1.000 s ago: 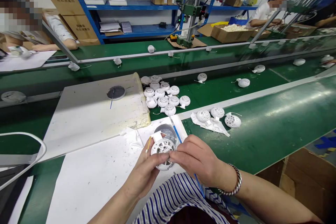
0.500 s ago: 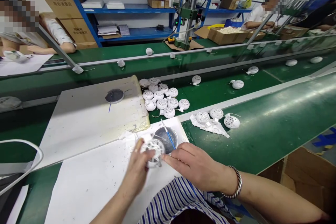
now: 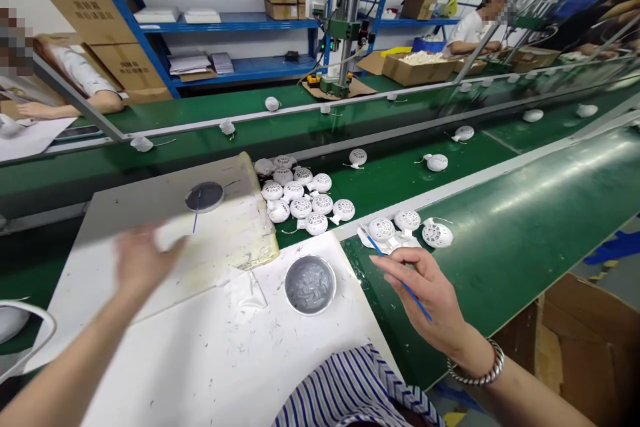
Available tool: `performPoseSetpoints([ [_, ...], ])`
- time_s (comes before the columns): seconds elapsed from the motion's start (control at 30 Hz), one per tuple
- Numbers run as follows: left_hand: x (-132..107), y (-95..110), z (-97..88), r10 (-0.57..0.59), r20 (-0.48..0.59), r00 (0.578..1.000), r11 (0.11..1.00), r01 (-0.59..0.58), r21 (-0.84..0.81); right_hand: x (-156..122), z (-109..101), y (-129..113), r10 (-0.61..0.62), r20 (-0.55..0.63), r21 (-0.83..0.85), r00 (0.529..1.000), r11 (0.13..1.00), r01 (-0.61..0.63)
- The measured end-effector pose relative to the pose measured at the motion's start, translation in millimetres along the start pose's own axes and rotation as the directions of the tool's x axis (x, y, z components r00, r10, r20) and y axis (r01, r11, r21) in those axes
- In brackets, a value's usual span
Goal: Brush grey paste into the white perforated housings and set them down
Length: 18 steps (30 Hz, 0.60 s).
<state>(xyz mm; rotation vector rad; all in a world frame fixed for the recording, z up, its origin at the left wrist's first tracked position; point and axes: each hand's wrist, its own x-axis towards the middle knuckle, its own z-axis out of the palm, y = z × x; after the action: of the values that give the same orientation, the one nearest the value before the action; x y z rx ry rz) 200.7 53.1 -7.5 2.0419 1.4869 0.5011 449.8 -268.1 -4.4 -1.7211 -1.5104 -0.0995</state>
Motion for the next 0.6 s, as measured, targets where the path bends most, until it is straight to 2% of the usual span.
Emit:
performPoseSetpoints([
  [0.03, -3, 23, 28.7, 0.069, 0.096, 0.993, 0.997, -0.071, 0.020, 0, 1, -2, 0.009, -0.005, 0.017, 1.000, 1.000, -0.009],
  [0.07, -5, 47, 59.4, 0.145, 0.243, 0.959, 0.986, -0.160, 0.041, 0, 1, -3, 0.016, -0.010, 0.037, 1.000, 0.999, -0.016],
  [0.13, -7, 93, 119.9, 0.205, 0.418, 0.885, 0.964, -0.257, 0.071, 1, 1, -5, 0.033, -0.032, 0.077, 0.999, 0.997, -0.030],
  [0.2, -5, 132, 170.1, 0.184, 0.511, 0.840, 0.953, -0.279, 0.115, 0, 0, -7, 0.048, -0.053, 0.099, 0.997, 0.994, -0.043],
  [0.23, -3, 147, 189.1, 0.159, 0.539, 0.827, 0.951, -0.275, 0.142, -1, -1, -7, 0.057, -0.062, 0.101, 0.996, 0.994, -0.050],
  [0.3, 0, 165, 214.6, 0.090, 0.570, 0.817, 0.950, -0.243, 0.198, -2, -1, -7, 0.070, -0.075, 0.096, 0.995, 0.993, -0.063],
  [0.37, 3, 169, 225.3, 0.024, 0.580, 0.814, 0.953, -0.195, 0.233, -3, -1, -6, 0.086, -0.097, 0.098, 0.992, 0.992, -0.077],
  [0.43, 6, 163, 224.7, -0.015, 0.589, 0.808, 0.963, -0.147, 0.226, -3, 1, -5, 0.106, -0.125, 0.106, 0.986, 0.990, -0.093],
  [0.5, 8, 149, 214.3, -0.010, 0.604, 0.797, 0.981, -0.110, 0.161, -2, 4, -4, 0.130, -0.149, 0.125, 0.980, 0.986, -0.112],
  [0.6, 9, 121, 180.8, 0.072, 0.629, 0.774, 0.997, -0.049, -0.054, -2, 12, -4, 0.193, -0.145, 0.185, 0.971, 0.969, -0.165],
])
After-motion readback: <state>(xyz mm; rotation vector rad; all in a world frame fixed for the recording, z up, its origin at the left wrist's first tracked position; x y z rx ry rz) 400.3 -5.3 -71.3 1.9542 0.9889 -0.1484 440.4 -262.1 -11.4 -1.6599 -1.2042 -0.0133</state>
